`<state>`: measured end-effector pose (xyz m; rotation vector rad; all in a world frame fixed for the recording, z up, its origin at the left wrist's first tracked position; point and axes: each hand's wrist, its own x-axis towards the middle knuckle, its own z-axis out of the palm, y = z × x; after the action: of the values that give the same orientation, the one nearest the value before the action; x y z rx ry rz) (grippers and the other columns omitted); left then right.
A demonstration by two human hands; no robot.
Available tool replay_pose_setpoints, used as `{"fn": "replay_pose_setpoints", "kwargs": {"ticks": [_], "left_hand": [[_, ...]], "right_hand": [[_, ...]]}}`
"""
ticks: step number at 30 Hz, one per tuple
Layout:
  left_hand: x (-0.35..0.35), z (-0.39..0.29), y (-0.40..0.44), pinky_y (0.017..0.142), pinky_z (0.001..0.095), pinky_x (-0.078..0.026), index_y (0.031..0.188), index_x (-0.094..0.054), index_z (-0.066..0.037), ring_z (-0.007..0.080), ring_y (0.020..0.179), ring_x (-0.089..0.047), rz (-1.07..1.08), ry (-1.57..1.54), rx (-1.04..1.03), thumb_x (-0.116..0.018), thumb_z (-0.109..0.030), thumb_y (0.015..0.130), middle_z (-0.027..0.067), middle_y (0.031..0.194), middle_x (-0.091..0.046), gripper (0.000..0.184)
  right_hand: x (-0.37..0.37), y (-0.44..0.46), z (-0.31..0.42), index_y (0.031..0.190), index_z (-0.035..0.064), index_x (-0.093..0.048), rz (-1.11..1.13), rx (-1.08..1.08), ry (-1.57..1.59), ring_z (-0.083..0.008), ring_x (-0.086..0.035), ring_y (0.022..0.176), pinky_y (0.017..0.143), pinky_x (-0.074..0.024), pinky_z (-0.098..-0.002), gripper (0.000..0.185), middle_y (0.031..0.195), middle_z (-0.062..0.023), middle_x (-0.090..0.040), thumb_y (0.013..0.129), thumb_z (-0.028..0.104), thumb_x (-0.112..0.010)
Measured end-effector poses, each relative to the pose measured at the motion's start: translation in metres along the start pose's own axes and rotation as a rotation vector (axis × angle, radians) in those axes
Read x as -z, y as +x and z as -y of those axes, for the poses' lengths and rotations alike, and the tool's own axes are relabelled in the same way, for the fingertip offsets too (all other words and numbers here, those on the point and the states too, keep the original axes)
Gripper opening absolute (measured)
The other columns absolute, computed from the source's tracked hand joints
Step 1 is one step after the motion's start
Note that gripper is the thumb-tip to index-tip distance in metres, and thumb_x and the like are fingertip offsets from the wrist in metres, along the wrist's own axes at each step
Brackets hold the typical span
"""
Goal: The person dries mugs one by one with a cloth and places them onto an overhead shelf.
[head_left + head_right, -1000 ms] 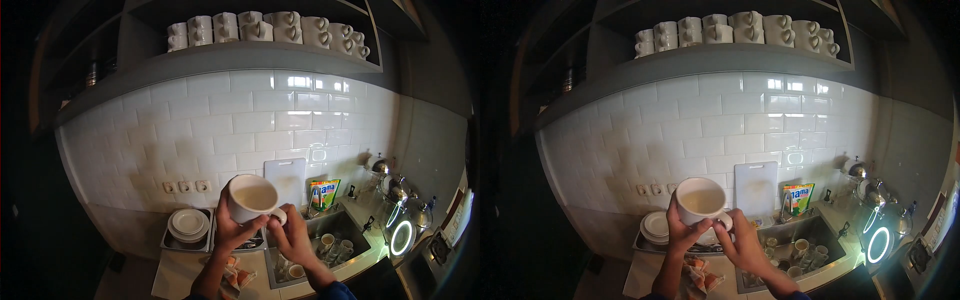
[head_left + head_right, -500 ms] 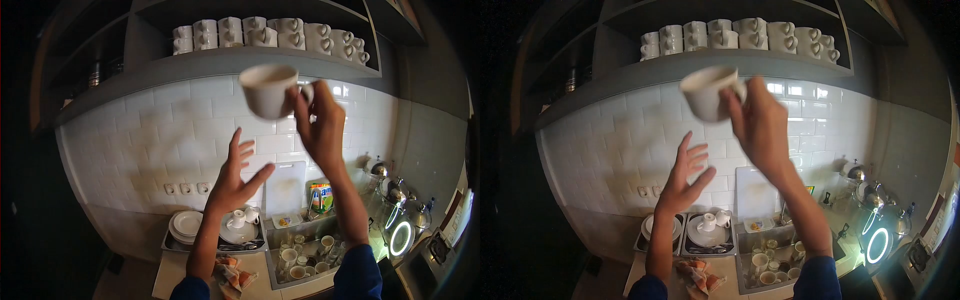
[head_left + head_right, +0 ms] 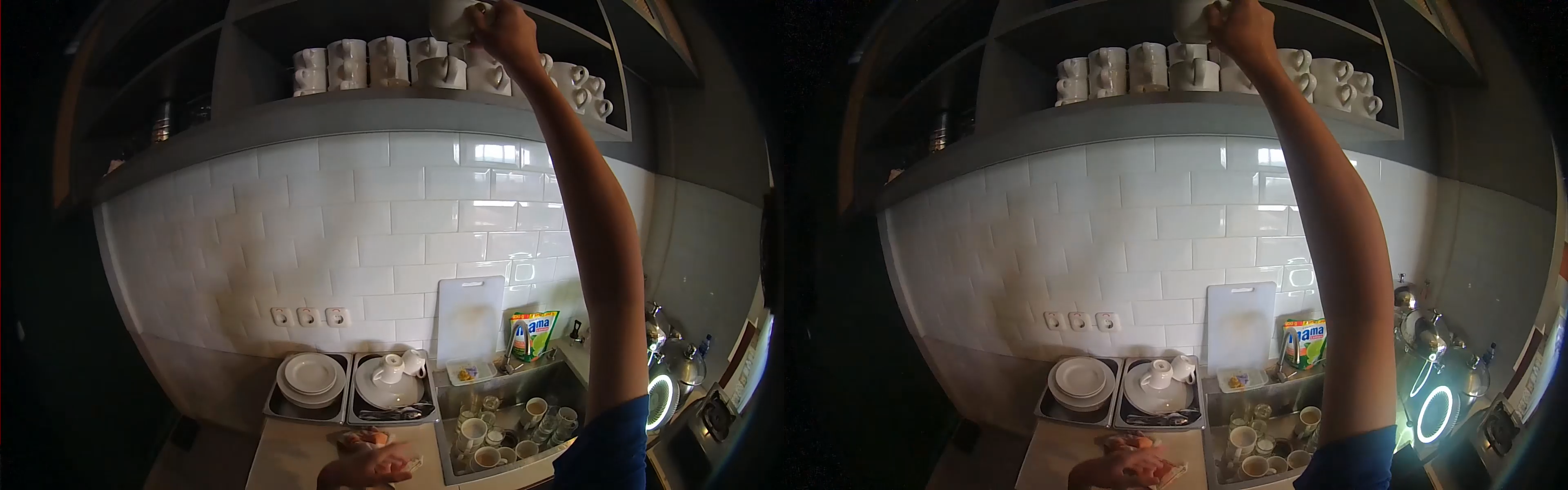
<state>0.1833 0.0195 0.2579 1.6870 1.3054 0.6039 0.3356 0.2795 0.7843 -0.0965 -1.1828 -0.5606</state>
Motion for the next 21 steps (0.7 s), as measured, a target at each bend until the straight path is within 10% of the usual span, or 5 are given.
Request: {"fn": "replay_pose_setpoints", "kwargs": {"ticks": [3,21], "left_hand": [[-0.034,0.062,-0.008,0.088,0.0417,-0.043,0.126,-0.043,-0.005,0.0209,0.099,-0.055,-0.074,-0.085,-0.129,-0.054,-0.028,0.089,0.0098,0.107,-0.058,0.045],[-0.071,0.081,-0.044,0.089,0.0418,-0.042,0.127,-0.043,-0.007,0.0219,0.104,-0.053,-0.282,-0.258,0.562,-0.056,-0.033,0.087,0.0102,0.113,-0.055,0.05]], "right_hand": [[-0.015,0.003,-0.008,0.061,-0.0033,-0.052,0.062,-0.071,0.033,-0.0377,-0.061,0.058,0.055,-0.0487,-0.0427,0.035,0.057,-0.022,-0.057,0.08,0.025,-0.061],[-0.073,0.013,-0.04,0.067,-0.004,-0.058,0.348,-0.181,-0.172,-0.036,-0.062,0.067,0.063,-0.05,-0.0432,0.033,0.065,-0.0218,-0.061,0.078,0.027,-0.059]]}}
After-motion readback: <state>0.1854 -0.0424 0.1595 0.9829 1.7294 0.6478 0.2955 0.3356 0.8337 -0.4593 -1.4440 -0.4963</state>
